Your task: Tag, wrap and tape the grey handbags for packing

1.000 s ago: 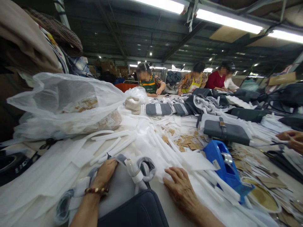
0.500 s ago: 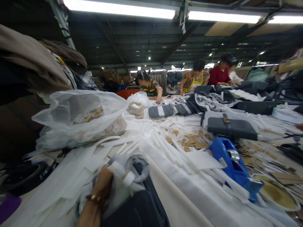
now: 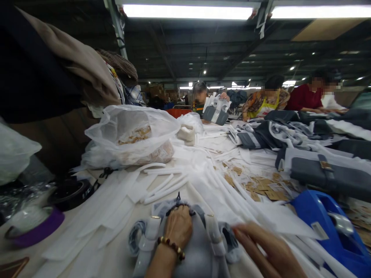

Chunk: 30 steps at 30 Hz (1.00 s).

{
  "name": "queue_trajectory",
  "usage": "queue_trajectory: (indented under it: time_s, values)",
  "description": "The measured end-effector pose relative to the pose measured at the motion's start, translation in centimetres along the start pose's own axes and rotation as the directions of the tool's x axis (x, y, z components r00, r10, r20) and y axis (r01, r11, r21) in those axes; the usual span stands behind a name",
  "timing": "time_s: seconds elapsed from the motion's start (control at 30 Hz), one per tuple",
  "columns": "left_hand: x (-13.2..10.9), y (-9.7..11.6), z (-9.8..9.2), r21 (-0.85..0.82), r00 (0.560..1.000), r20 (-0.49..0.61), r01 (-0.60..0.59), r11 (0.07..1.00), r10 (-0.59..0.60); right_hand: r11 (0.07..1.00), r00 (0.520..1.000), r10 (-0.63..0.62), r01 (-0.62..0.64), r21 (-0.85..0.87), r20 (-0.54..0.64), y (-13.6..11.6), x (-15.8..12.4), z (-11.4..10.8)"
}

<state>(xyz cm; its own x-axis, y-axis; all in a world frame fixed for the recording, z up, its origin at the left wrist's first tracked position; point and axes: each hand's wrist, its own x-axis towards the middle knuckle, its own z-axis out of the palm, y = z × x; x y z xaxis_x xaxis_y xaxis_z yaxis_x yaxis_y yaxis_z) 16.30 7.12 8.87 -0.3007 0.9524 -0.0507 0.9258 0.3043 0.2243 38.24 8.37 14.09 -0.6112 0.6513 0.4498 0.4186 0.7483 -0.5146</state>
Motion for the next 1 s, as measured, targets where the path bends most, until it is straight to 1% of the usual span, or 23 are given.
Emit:
queue_trajectory:
  time_s: [0.03, 0.07, 0.1, 0.17, 0.2, 0.27, 0.3, 0.37, 0.47, 0.53, 0.57, 0.6, 0.63, 0.7, 0.73, 0.77, 0.8, 0.83, 0.87, 0.9, 0.93, 0.97, 1.0]
  values:
    - [-0.1, 0.1, 0.0, -0.006, 1.0, -0.007, 0.002, 1.0, -0.002, 0.998, 0.995, 0.056, -0.058, 0.015, 0.085, 1.3, 3.0, 1.2]
    - [-0.2, 0.1, 0.1, -0.011, 1.0, -0.012, 0.004, 1.0, -0.004, 0.994, 0.975, 0.104, -0.109, 0.012, 0.198, 2.3, 5.9, 2.6]
    - [-0.2, 0.1, 0.2, -0.016, 1.0, -0.019, 0.005, 1.0, -0.005, 0.992, 0.936, 0.125, -0.129, -0.009, 0.33, 3.2, 8.6, 4.3]
    - [-0.2, -0.1, 0.5, -0.033, 0.999, -0.043, -0.007, 0.999, 0.006, 0.993, 0.904, 0.114, -0.119, -0.014, 0.412, 4.4, 12.8, 7.9]
    - [-0.1, -0.2, 0.7, -0.044, 0.998, -0.06, -0.02, 0.999, 0.017, 0.993, 0.888, 0.113, -0.116, -0.019, 0.445, 4.8, 14.1, 9.6]
    - [0.1, -0.5, 1.2, -0.063, 0.996, -0.085, -0.042, 0.997, 0.036, 0.993, 0.868, 0.107, -0.116, -0.01, 0.485, 5.2, 15.6, 12.4]
    - [0.2, -0.7, 1.5, -0.067, 0.995, -0.09, -0.047, 0.997, 0.041, 0.993, 0.859, 0.103, -0.12, 0.002, 0.501, 5.3, 15.8, 13.4]
    - [0.4, -0.9, 1.9, -0.063, 0.995, -0.085, -0.048, 0.997, 0.043, 0.989, 0.843, 0.089, -0.138, 0.053, 0.531, 5.4, 15.6, 14.5]
    - [0.6, -1.1, 2.2, -0.063, 0.992, -0.113, -0.07, 0.996, 0.063, 0.963, 0.8, 0.062, -0.204, 0.174, 0.597, 5.5, 14.6, 14.3]
    - [0.6, -1.1, 2.2, -0.093, 0.983, -0.169, -0.082, 0.992, 0.065, 0.931, 0.772, 0.042, -0.26, 0.255, 0.635, 5.7, 13.8, 13.4]
    - [0.6, -1.1, 2.1, -0.112, 0.978, -0.2, -0.082, 0.99, 0.058, 0.915, 0.769, 0.039, -0.285, 0.287, 0.638, 5.7, 13.4, 12.8]
    - [0.5, -1.2, 2.1, -0.128, 0.973, -0.228, -0.08, 0.989, 0.049, 0.901, 0.777, 0.046, -0.304, 0.311, 0.628, 5.8, 13.1, 12.1]
    - [0.4, -1.2, 2.0, -0.141, 0.967, -0.252, -0.077, 0.987, 0.039, 0.89, 0.797, 0.063, -0.317, 0.327, 0.601, 5.7, 12.8, 11.4]
    - [0.1, -1.4, 1.9, -0.154, 0.958, -0.286, -0.082, 0.985, 0.035, 0.884, 0.863, 0.123, -0.32, 0.341, 0.489, 5.2, 12.0, 9.7]
    - [0.0, -1.5, 1.9, -0.154, 0.942, -0.332, -0.107, 0.982, 0.051, 0.885, 0.896, 0.157, -0.314, 0.343, 0.415, 4.5, 11.6, 8.7]
    - [-0.2, -1.6, 2.0, -0.148, 0.913, -0.401, -0.143, 0.979, 0.072, 0.892, 0.926, 0.176, -0.294, 0.344, 0.335, 3.7, 11.1, 7.8]
    - [-0.3, -1.7, 2.0, -0.136, 0.874, -0.476, -0.181, 0.974, 0.096, 0.905, 0.951, 0.166, -0.251, 0.343, 0.259, 2.6, 10.6, 6.9]
    - [-0.5, -1.8, 2.0, -0.121, 0.828, -0.548, -0.218, 0.968, 0.118, 0.923, 0.971, 0.13, -0.193, 0.333, 0.202, 1.4, 10.0, 6.2]
    - [-0.7, -1.9, 2.0, -0.106, 0.782, -0.608, -0.252, 0.962, 0.138, 0.946, 0.982, 0.074, -0.124, 0.301, 0.171, 0.2, 9.4, 5.7]
    - [-0.8, -1.9, 2.0, -0.096, 0.745, -0.65, -0.28, 0.955, 0.153, 0.972, 0.984, 0.025, -0.065, 0.224, 0.177, -0.9, 9.0, 5.5]
    - [-1.0, -2.0, 2.0, -0.093, 0.725, -0.67, -0.299, 0.95, 0.162, 0.994, 0.978, 0.001, -0.024, 0.11, 0.208, -1.9, 8.6, 5.5]
    - [-1.1, -2.0, 1.9, -0.091, 0.71, -0.684, -0.315, 0.945, 0.17, 1.0, 0.968, 0.012, -0.006, -0.022, 0.252, -2.6, 8.5, 5.8]
    - [-1.2, -2.0, 1.9, -0.088, 0.689, -0.702, -0.336, 0.938, 0.181, 0.988, 0.954, 0.057, -0.012, -0.151, 0.293, -3.1, 8.5, 6.3]
